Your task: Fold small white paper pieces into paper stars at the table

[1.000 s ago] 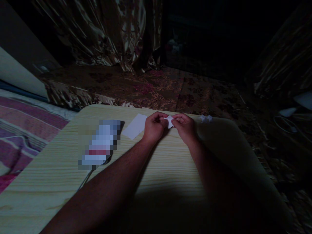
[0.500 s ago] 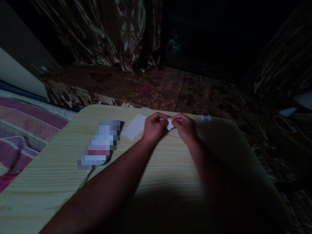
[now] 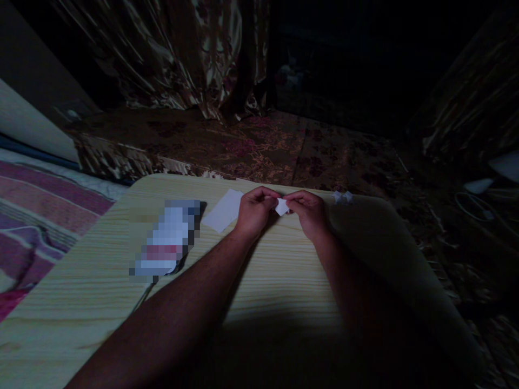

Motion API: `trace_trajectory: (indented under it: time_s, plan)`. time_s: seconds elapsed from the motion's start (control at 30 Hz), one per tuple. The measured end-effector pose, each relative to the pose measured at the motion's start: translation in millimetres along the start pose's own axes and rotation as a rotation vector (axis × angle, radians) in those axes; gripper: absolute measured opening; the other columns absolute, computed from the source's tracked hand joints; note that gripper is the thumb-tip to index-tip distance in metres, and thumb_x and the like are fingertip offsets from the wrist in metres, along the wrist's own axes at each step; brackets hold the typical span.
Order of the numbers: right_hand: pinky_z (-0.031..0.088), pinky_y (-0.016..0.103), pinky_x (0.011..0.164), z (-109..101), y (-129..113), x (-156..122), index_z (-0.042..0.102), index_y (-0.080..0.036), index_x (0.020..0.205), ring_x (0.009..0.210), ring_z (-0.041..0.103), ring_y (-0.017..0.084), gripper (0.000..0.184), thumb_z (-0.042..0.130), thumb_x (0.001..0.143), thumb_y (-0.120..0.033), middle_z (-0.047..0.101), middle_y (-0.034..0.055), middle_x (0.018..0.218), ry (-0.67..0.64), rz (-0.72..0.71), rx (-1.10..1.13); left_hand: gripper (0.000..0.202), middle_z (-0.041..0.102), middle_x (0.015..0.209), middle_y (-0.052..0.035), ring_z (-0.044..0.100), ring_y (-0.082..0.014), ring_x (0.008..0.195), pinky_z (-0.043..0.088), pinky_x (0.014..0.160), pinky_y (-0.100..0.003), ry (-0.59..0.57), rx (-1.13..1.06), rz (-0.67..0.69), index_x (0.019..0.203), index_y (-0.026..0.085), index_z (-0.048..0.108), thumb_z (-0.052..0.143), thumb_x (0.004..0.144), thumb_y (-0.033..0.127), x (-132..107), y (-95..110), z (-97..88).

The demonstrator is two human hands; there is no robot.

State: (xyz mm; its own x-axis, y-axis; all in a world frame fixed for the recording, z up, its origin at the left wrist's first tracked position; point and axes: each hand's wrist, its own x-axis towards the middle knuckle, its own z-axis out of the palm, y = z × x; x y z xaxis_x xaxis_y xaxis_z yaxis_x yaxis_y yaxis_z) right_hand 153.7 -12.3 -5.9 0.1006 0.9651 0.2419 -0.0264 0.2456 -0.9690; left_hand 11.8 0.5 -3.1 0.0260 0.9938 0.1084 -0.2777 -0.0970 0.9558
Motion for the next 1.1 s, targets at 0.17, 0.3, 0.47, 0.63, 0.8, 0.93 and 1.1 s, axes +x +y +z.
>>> trace_trajectory:
  time_s: [0.17, 0.3, 0.47, 0.63, 0.8, 0.93, 1.1]
  plan:
    - [0.047, 0.026, 0.057, 0.3, -2.0, -0.1, 0.072, -0.019, 0.078, 0.059, 0.06, 0.013, 0.012, 0.067, 0.069, -0.023, 0.067, -0.0002, 0.064, 0.009, 0.027, -0.028, 0.012, 0.063, 0.06, -0.0003, 0.054, -0.0113, 0.052, 0.042, 0.051, -0.023, -0.015, -0.014, -0.026, 0.073, 0.016, 0.068, 0.07, 0.067, 0.026, -2.4, 2.7, 2.1]
    - [0.047, 0.026, 0.057, 0.3, -1.8, -0.3, 0.072, -0.018, 0.079, 0.058, 0.06, 0.013, 0.012, 0.066, 0.069, -0.023, 0.067, -0.0003, 0.064, 0.014, 0.024, -0.043, 0.014, 0.064, 0.06, -0.0004, 0.054, -0.0109, 0.052, 0.041, 0.051, -0.023, -0.028, -0.014, -0.018, 0.071, 0.015, 0.067, 0.073, 0.066, 0.028, -3.4, 3.5, 2.9]
    - [0.046, 0.025, 0.057, 0.0, -1.6, -1.5, 0.072, -0.019, 0.079, 0.059, 0.06, 0.013, 0.011, 0.065, 0.071, -0.021, 0.067, -0.0004, 0.064, -0.005, 0.006, -0.027, 0.014, 0.066, 0.063, -0.0012, 0.055, -0.0109, 0.054, 0.042, 0.053, -0.023, -0.036, -0.027, -0.004, 0.074, 0.015, 0.068, 0.073, 0.065, 0.024, -1.5, -0.2, 0.8]
    - [0.046, 0.025, 0.057, 0.8, -2.2, -1.0, 0.071, -0.018, 0.079, 0.06, 0.06, 0.013, 0.011, 0.064, 0.071, -0.022, 0.068, -0.0002, 0.066, -0.012, 0.005, -0.004, 0.014, 0.066, 0.063, -0.0016, 0.057, -0.0118, 0.054, 0.043, 0.054, -0.024, -0.038, -0.031, -0.008, 0.076, 0.014, 0.068, 0.072, 0.065, 0.022, -1.1, -0.7, 0.3]
    - [0.047, 0.026, 0.06, 0.5, -3.7, -0.3, 0.066, -0.019, 0.092, 0.06, 0.06, 0.012, 0.024, 0.065, 0.069, -0.023, 0.067, -0.0019, 0.067, -0.019, 0.039, 0.005, 0.02, 0.064, 0.063, 0.0006, 0.056, -0.011, 0.053, 0.045, 0.054, -0.023, -0.032, -0.027, -0.028, 0.081, 0.015, 0.067, 0.074, 0.063, 0.021, -2.3, 1.3, 1.0]
    - [0.048, 0.026, 0.06, 0.5, -3.4, 0.1, 0.061, -0.019, 0.102, 0.059, 0.059, 0.012, 0.035, 0.068, 0.068, -0.025, 0.066, -0.0036, 0.067, -0.021, 0.058, 0.026, 0.027, 0.064, 0.067, 0.0011, 0.058, -0.0109, 0.056, 0.046, 0.056, -0.024, -0.025, -0.016, 0.006, 0.087, 0.016, 0.066, 0.075, 0.062, 0.02, -2.7, 2.0, 1.5]
    - [0.049, 0.026, 0.061, 1.3, -2.7, 1.8, 0.062, -0.018, 0.099, 0.062, 0.06, 0.012, 0.036, 0.072, 0.066, -0.029, 0.068, -0.001, 0.073, -0.009, 0.097, 0.029, 0.03, 0.064, 0.073, 0.0005, 0.059, -0.0107, 0.06, 0.047, 0.06, -0.024, 0.002, 0.019, 0.035, 0.089, 0.017, 0.066, 0.075, 0.061, 0.02, -2.1, 0.2, 0.8]
